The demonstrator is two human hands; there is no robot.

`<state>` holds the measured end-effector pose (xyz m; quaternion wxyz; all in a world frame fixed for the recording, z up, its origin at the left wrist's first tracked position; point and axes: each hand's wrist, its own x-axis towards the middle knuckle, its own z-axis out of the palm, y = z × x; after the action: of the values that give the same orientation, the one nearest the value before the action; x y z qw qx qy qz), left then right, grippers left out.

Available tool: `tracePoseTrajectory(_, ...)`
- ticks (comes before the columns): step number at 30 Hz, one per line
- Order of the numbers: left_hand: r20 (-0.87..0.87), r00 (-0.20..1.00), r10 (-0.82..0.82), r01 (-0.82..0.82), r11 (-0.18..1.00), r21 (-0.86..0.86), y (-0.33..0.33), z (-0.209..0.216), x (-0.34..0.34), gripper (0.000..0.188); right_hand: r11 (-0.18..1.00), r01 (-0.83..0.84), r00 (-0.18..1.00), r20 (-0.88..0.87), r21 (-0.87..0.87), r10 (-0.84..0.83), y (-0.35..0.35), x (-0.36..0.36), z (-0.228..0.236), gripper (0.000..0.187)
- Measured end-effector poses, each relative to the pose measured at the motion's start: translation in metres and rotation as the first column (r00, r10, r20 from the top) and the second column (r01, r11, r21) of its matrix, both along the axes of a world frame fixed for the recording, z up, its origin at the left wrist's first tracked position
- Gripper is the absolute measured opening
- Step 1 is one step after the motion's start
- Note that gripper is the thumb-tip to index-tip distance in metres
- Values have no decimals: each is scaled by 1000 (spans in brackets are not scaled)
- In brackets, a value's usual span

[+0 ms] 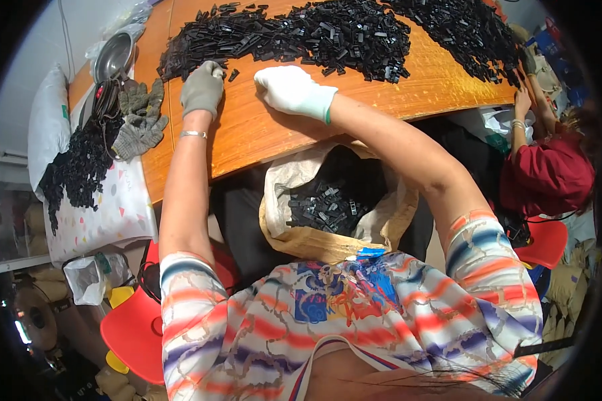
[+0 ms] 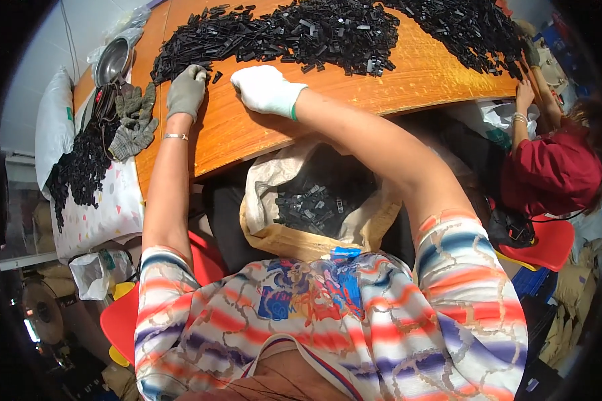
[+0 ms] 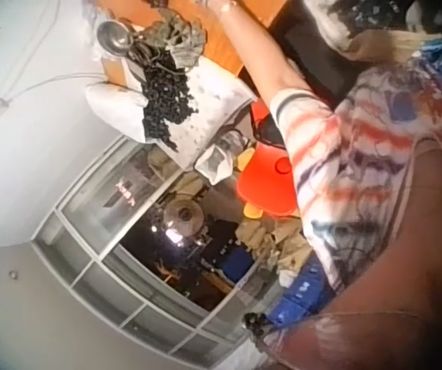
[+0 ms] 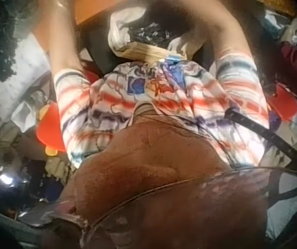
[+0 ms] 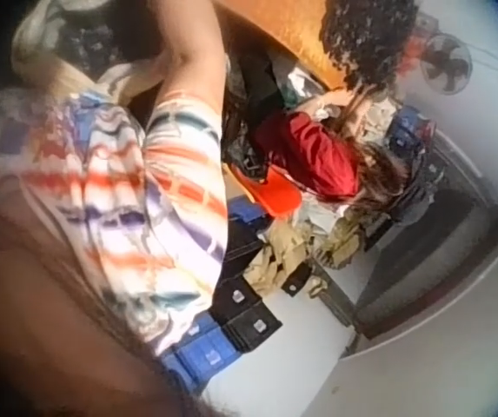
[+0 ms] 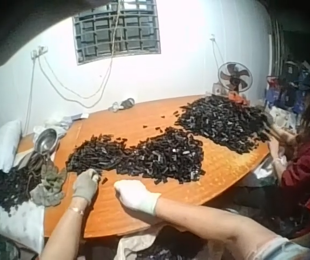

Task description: Sorting small black plastic components from a table into a bag.

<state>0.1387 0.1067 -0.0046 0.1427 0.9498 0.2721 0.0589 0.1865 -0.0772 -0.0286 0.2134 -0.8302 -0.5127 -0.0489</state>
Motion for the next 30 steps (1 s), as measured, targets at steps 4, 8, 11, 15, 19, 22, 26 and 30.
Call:
tracePoseTrajectory(4, 23, 999, -29, 28, 998, 58, 9, -8, -12, 23, 995, -21, 976, -212, 98, 41, -19, -5, 2, 17)
tracePoseTrajectory(8, -37, 994, -98, 98, 995, 3, 7, 2, -33, 16, 999, 36, 870, -493, 26, -19, -42, -11, 14, 19)
tracePoseTrajectory(11, -75, 993, -95, 96, 995, 11, 7, 8, -50, 22, 993, 114, 824, -562, 34, -75, -54, -22, 25, 21)
tracePoseTrajectory(15, -184, 982, -36, 42, 999, 32, -6, 19, -51, 30, 994, 105, 816, -573, 27, -71, -66, -23, 19, 24)
tracePoseTrajectory(19, -76, 996, -44, 48, 997, 56, -2, 9, -46, 29, 987, 114, 750, -661, 112, -12, -69, -32, 17, 21)
tracePoseTrajectory(22, -34, 999, -35, 40, 989, 142, 2, -7, -39, 28, 980, 124, 674, -738, 157, 33, -67, -40, 21, 19)
tracePoseTrajectory(26, 73, 995, -62, 43, 968, 247, -10, -21, -39, 24, 978, 126, 635, -771, 167, 50, -65, -44, 25, 19)
tracePoseTrajectory(30, 307, 945, -117, 59, 980, 190, -22, -31, -56, 21, 977, 100, 747, -662, 187, 50, -55, -47, 28, 19)
